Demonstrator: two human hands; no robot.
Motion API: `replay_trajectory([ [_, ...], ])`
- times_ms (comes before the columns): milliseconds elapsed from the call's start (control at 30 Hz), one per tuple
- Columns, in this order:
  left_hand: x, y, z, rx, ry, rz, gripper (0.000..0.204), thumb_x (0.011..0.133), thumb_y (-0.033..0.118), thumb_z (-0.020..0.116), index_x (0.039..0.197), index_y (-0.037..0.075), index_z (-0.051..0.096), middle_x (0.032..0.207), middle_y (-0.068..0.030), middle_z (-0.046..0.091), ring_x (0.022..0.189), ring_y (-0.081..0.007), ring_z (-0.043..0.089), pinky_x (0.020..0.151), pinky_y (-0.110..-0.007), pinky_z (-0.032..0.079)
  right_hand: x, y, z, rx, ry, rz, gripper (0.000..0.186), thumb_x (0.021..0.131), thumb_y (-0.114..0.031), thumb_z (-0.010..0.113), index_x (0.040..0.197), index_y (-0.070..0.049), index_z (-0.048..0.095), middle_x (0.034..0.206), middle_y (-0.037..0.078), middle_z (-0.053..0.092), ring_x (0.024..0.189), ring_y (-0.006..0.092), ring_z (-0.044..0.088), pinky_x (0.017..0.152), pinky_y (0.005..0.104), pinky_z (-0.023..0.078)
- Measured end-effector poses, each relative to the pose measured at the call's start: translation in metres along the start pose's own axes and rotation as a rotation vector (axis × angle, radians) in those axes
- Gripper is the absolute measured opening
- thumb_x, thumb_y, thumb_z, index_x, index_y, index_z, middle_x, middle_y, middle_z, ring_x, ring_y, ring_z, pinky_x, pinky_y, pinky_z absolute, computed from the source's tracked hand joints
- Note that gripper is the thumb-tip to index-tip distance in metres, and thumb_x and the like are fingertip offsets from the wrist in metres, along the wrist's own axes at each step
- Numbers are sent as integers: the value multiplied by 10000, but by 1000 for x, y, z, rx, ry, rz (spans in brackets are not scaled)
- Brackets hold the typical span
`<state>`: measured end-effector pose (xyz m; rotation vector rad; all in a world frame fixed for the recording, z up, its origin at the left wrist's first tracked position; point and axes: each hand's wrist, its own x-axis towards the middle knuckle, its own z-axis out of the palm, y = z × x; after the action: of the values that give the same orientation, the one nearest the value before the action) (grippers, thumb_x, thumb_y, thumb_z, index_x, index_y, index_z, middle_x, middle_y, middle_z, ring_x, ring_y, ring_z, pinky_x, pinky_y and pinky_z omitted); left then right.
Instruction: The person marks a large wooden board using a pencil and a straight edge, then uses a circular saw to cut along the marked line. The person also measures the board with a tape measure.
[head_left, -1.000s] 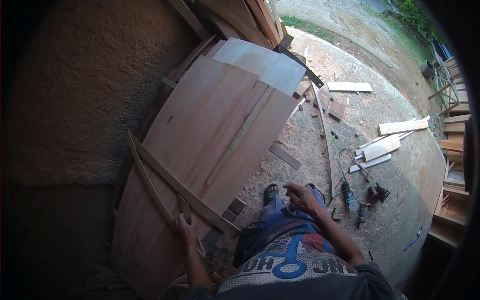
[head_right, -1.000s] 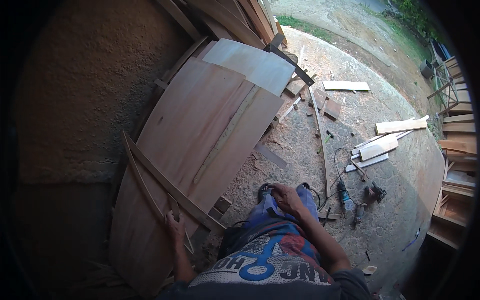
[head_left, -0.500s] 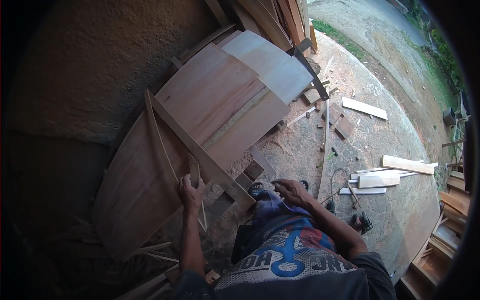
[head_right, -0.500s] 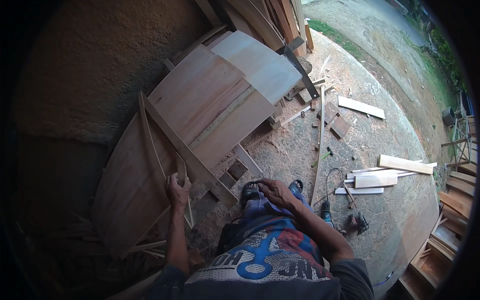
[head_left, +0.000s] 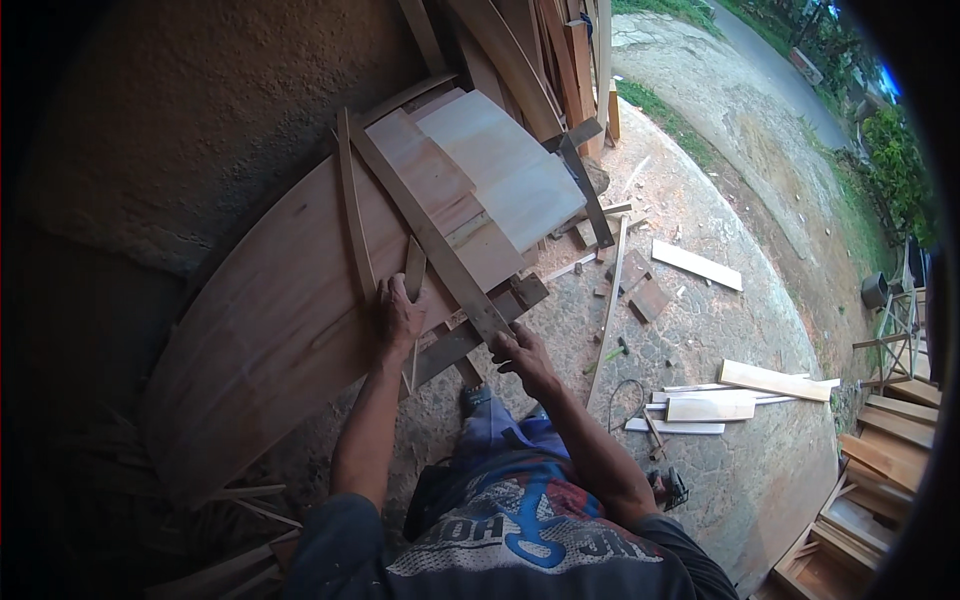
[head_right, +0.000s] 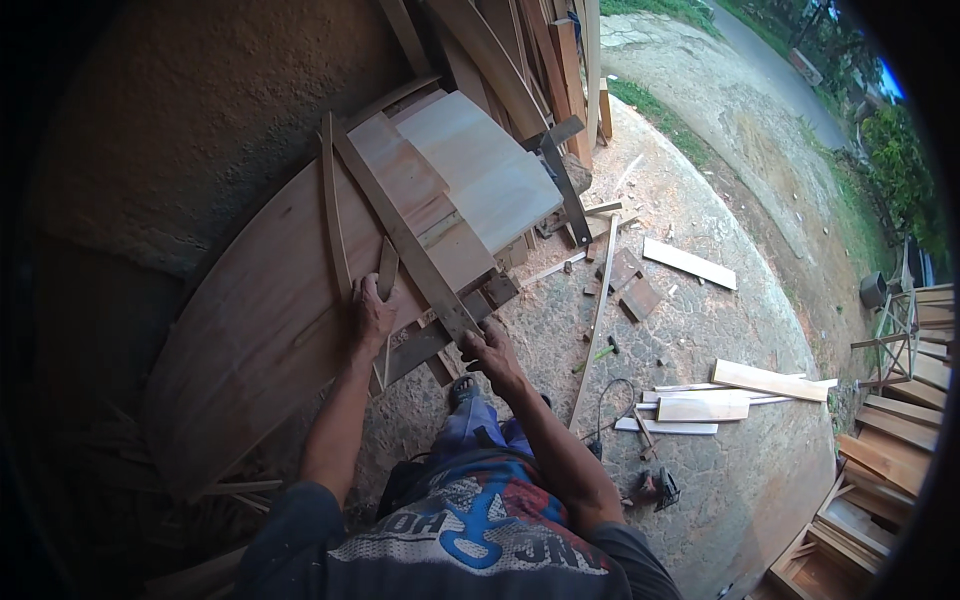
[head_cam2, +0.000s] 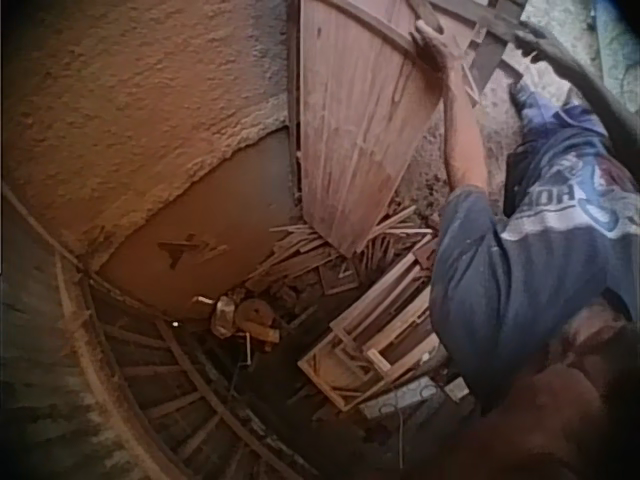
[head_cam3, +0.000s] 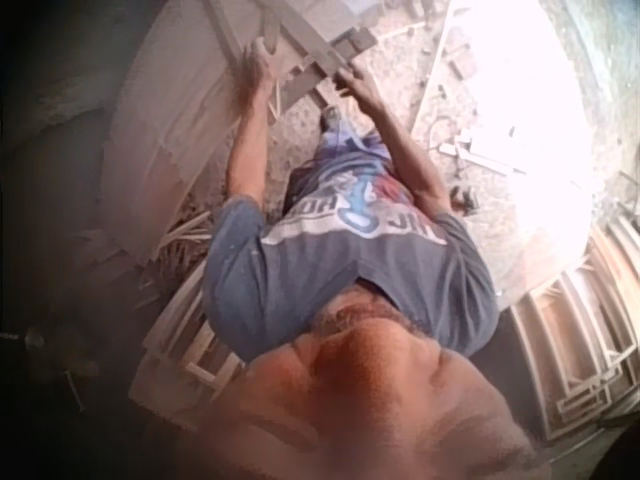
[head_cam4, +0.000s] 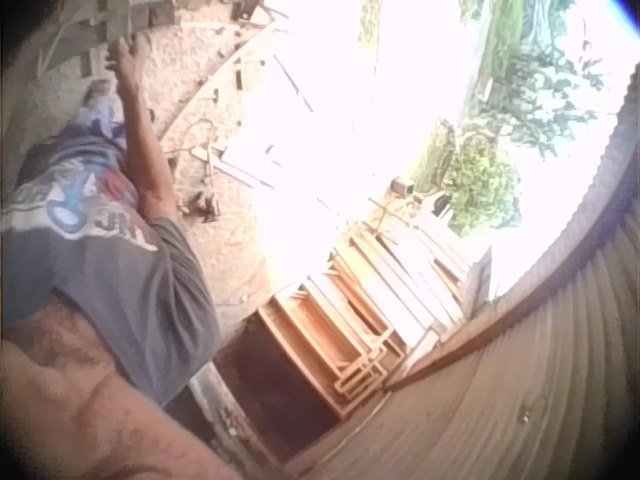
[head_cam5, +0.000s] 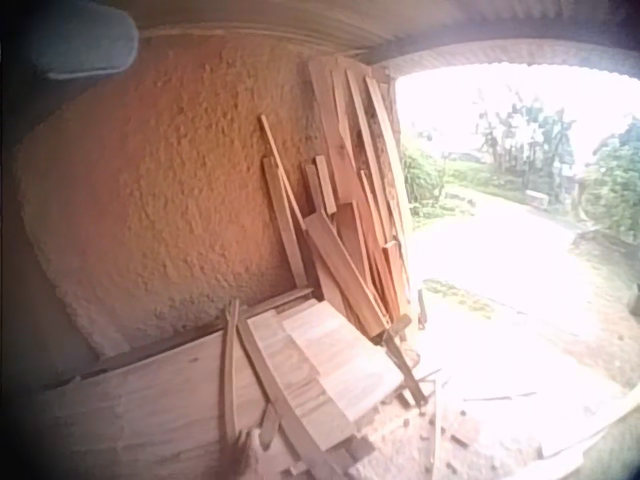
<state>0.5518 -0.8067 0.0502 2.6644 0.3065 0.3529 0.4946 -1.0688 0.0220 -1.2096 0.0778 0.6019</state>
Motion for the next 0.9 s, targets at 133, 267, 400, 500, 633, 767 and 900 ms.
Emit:
replay_trajectory([
  [133, 25, -12, 6, 95, -40, 6, 596, 920, 340, 641, 1367, -31, 508, 1375, -291, 508, 1314, -459, 449, 1080, -503, 395, 14, -6, 13, 46, -41, 6, 459, 963, -478, 633, 1160, -68, 574, 951, 40, 623, 820, 136, 618, 728, 297, 515],
  [267, 41, -26, 20, 145, -18, 87, 660, 962, 396, 583, 1450, -30, 459, 1540, -277, 375, 1449, -469, 298, 1200, -539, 243, 20, -4, 13, 70, -70, -6, 447, 962, -477, 631, 1102, -54, 593, 937, 47, 637, 803, 136, 621, 718, 295, 514],
  [400, 54, -35, 28, 86, -52, 102, 677, 976, 413, 554, 1461, -44, 437, 1562, -258, 368, 1474, -477, 252, 1221, -576, 163, 26, 1, 9, 44, -67, -1, 454, 961, -478, 634, 1037, -32, 614, 904, 49, 644, 786, 133, 622, 704, 289, 513],
  [500, 54, -36, 32, 106, -50, 71, 681, 973, 412, 555, 1470, -36, 428, 1557, -245, 386, 1469, -482, 256, 1223, -569, 161, 25, -3, 9, 56, -63, -5, 402, 972, -427, 630, 982, -27, 585, 866, 61, 638, 744, 131, 602, 673, 301, 506],
  [633, 54, -28, 30, 102, -73, 32, 673, 970, 408, 558, 1477, -17, 431, 1565, -227, 382, 1472, -484, 245, 1227, -559, 159, 22, -12, 10, 56, -35, 18, 371, 980, -396, 622, 941, -31, 567, 843, 67, 634, 724, 133, 595, 656, 308, 500],
  [767, 54, -27, 26, 46, -115, 1, 701, 967, 405, 561, 1500, -21, 398, 1586, -226, 351, 1498, -466, 194, 1240, -547, 110, 25, -4, 6, 39, -58, 39, 382, 988, -404, 623, 993, -22, 603, 882, 49, 629, 768, 128, 605, 706, 295, 511],
  [900, 54, -33, 26, 22, -120, -7, 718, 968, 398, 563, 1513, -28, 374, 1595, -231, 332, 1511, -457, 171, 1246, -542, 78, 28, 2, 6, 38, -86, 11, 376, 990, -399, 622, 983, -24, 595, 860, 37, 605, 752, 122, 577, 692, 295, 491],
])
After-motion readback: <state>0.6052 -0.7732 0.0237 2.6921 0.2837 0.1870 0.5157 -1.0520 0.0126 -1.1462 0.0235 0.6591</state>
